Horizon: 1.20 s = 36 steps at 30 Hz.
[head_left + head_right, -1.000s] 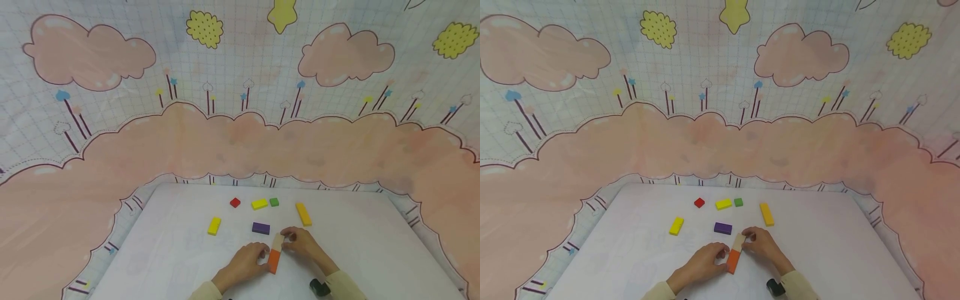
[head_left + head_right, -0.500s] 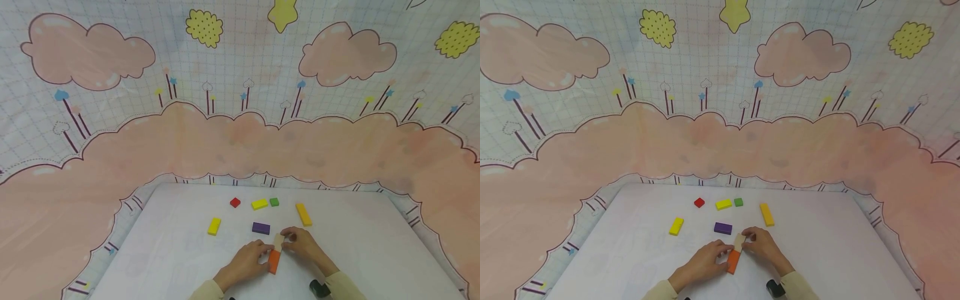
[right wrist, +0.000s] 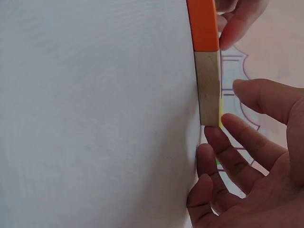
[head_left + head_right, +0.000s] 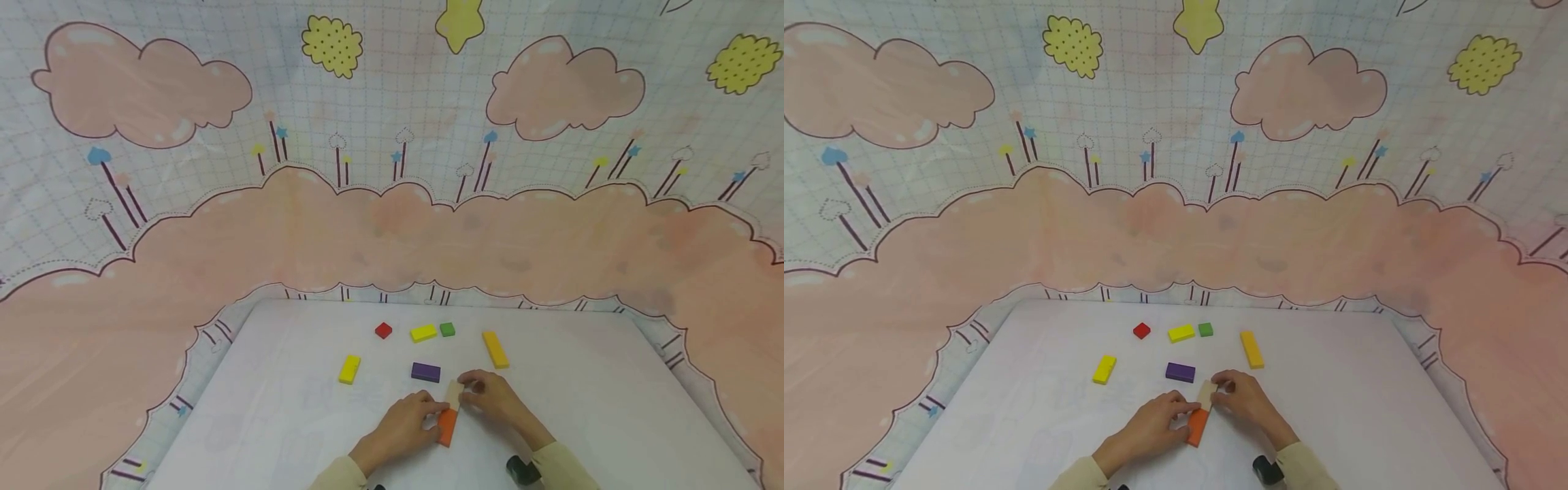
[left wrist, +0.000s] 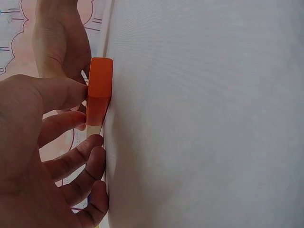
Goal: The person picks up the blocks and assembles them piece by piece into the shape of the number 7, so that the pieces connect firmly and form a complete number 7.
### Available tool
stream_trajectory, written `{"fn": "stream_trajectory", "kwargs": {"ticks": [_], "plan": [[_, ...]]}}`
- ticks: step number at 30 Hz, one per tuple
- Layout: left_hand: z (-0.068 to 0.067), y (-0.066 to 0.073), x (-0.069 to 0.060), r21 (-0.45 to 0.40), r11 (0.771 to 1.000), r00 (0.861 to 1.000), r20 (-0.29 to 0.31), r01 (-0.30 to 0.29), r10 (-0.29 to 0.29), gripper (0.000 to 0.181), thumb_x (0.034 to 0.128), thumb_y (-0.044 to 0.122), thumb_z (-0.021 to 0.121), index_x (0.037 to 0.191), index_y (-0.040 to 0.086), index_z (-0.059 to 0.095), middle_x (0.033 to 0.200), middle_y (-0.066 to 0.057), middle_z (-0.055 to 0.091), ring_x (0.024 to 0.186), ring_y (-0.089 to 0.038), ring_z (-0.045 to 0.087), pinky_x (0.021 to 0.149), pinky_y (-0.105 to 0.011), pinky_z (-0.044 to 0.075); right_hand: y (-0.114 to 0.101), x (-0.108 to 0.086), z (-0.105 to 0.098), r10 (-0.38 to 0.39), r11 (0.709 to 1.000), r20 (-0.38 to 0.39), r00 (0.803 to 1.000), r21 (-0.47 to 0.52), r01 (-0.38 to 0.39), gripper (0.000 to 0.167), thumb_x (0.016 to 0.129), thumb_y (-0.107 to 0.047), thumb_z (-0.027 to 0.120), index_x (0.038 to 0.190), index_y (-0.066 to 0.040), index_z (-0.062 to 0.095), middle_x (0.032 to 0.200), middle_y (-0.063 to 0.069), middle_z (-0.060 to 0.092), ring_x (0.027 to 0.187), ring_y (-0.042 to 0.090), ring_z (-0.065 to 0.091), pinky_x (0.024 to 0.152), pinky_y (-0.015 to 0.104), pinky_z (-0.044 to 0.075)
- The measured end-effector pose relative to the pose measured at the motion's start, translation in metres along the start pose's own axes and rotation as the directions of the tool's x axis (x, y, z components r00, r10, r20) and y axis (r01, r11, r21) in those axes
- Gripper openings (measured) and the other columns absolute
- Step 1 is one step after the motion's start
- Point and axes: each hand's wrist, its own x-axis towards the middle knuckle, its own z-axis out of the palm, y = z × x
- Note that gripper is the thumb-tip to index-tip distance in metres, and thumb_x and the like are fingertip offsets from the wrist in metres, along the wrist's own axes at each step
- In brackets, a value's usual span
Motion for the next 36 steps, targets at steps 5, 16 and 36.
{"fn": "stream_trajectory", "kwargs": {"ticks": [5, 16, 36], "plan": [[-0.001, 0.0, 0.0, 0.009, 1.0, 1.0, -0.012, -0.023, 0.023, 0.043, 0.088, 0.032, 0.07, 0.13, 0.035, 0.064, 0.104, 0.01, 0.06, 0.085, -0.003, 0.051, 0.076, -0.024, 0.047, -0.003, 0.002, -0.005, 0.002, 1.0, -0.015, 1.0, 0.03, -0.002, 0.026, 0.088, -0.016, 0.071, 0.113, -0.016, 0.068, 0.108, -0.002, 0.069, 0.095, 0.015, 0.058, 0.085, 0.038, 0.053], [-0.001, 0.0, 0.001, 0.014, 0.999, 0.999, -0.024, -0.039, 0.039, 0.042, 0.0876, 0.033, 0.071, 0.13, 0.034, 0.064, 0.104, 0.009, 0.061, 0.084, -0.004, 0.051, 0.074, -0.023, 0.046, -0.016, 0.008, -0.004, -0.038, 0.992, -0.072, 0.997, 0.117, 0.047, 0.024, 0.089, -0.02, 0.07, 0.113, -0.016, 0.069, 0.11, -0.001, 0.069, 0.099, 0.018, 0.059, 0.079, 0.034, 0.055], [-0.001, -0.003, -0.001, -0.007, 0.998, 0.998, -0.025, -0.06, 0.06, 0.04, 0.0888, 0.032, 0.07, 0.129, 0.031, 0.065, 0.103, 0.01, 0.06, 0.086, -0.003, 0.051, 0.076, -0.022, 0.047, -0.03, 0.033, 0.013, -0.025, 0.992, -0.052, 0.998, 0.126, 0.031, 0.027, 0.085, -0.018, 0.075, 0.111, -0.013, 0.07, 0.106, 0.004, 0.07, 0.094, 0.018, 0.06, 0.079, 0.032, 0.055]]}}
